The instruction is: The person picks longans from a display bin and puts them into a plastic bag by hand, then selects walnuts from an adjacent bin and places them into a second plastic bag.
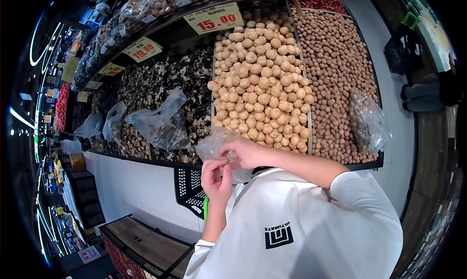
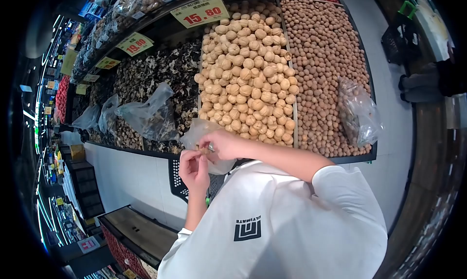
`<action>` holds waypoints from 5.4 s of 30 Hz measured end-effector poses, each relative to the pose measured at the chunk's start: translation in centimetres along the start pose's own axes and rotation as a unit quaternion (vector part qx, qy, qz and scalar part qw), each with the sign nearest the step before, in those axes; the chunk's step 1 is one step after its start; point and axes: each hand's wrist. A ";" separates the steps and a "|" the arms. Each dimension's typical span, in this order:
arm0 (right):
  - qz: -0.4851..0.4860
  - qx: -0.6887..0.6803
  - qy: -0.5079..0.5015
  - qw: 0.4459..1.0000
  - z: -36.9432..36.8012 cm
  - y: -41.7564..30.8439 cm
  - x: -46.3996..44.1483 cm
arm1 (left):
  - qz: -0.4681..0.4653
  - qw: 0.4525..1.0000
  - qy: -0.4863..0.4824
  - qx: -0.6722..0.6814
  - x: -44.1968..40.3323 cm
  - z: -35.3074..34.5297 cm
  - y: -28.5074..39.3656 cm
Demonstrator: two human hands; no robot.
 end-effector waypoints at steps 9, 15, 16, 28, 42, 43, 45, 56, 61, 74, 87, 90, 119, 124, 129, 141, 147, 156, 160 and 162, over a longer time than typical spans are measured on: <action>-0.137 0.063 0.291 0.945 5.3 3.8 14.8 | 0.005 0.999 -0.013 0.035 0.0 -0.2 -1.1; -0.110 0.320 0.239 0.910 1.8 5.8 15.1 | 0.003 0.999 -0.021 0.037 0.2 -0.6 -1.3; -0.111 0.334 0.230 0.907 1.5 6.3 14.8 | 0.002 0.999 -0.019 0.037 0.3 -0.6 -1.3; -0.029 0.071 0.227 0.971 1.8 1.2 9.8 | -0.002 0.999 -0.012 0.052 1.3 -1.0 -0.4; 0.125 0.349 -0.054 0.927 -7.3 5.2 -7.8 | -0.068 0.996 -0.056 -0.029 1.5 -1.2 1.3; 0.128 0.390 -0.050 0.910 -7.8 5.1 -8.3 | -0.070 0.996 -0.055 -0.031 1.6 -1.1 1.4; 0.117 0.453 -0.043 0.883 -8.5 5.1 -9.1 | -0.075 0.995 -0.055 -0.035 1.7 -1.0 1.6; 0.063 0.584 -0.018 0.809 -10.5 6.0 -10.8 | -0.082 0.993 -0.078 -0.035 2.0 -0.2 1.5; 0.056 0.569 0.000 0.820 -10.8 5.7 -10.6 | -0.091 0.992 -0.089 -0.022 2.0 0.6 1.4; 0.010 0.162 0.244 0.956 -1.0 -2.0 7.7 | -0.087 0.992 -0.071 0.059 1.4 2.0 -0.8; -0.119 0.245 0.420 0.866 -2.6 2.7 14.0 | -0.084 0.987 -0.107 0.082 0.6 2.4 -1.0; -0.101 0.149 0.432 0.884 -2.7 0.6 12.8 | -0.080 0.987 -0.114 0.084 0.8 2.6 -0.9; 0.069 0.547 0.017 0.834 -9.8 5.1 -9.9 | -0.115 0.970 -0.195 0.085 -0.9 4.1 1.1; 0.057 0.668 0.086 0.737 -11.3 8.2 -10.0 | -0.121 0.973 -0.179 0.081 -1.1 3.7 1.1; 0.020 0.624 0.094 0.775 -12.3 8.5 -10.6 | -0.123 0.974 -0.179 0.066 -0.7 3.7 0.9; 0.120 0.663 0.099 0.732 -10.3 6.6 -10.3 | -0.131 0.978 -0.157 0.050 -0.6 4.0 0.9; 0.078 0.582 0.015 0.810 -8.1 2.5 -9.5 | -0.119 0.981 -0.136 0.065 -0.4 4.0 0.1; -0.068 0.060 0.123 0.988 -0.9 -3.6 4.4 | -0.079 0.990 -0.072 0.095 -0.5 4.3 -1.0; -0.140 -0.015 0.313 0.939 1.1 -1.9 7.9 | -0.075 0.988 -0.076 0.116 -0.6 3.9 -1.4; -0.147 0.059 0.347 0.924 2.0 -0.8 7.2 | -0.072 0.987 -0.081 0.121 -0.6 3.7 -1.2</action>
Point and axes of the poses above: each hand's wrist, its own x-axis away from the middle knuckle, its own z-axis out of the back of the hand, y = z × x, and after that the axes turned 5 degrees about -y, right-handed
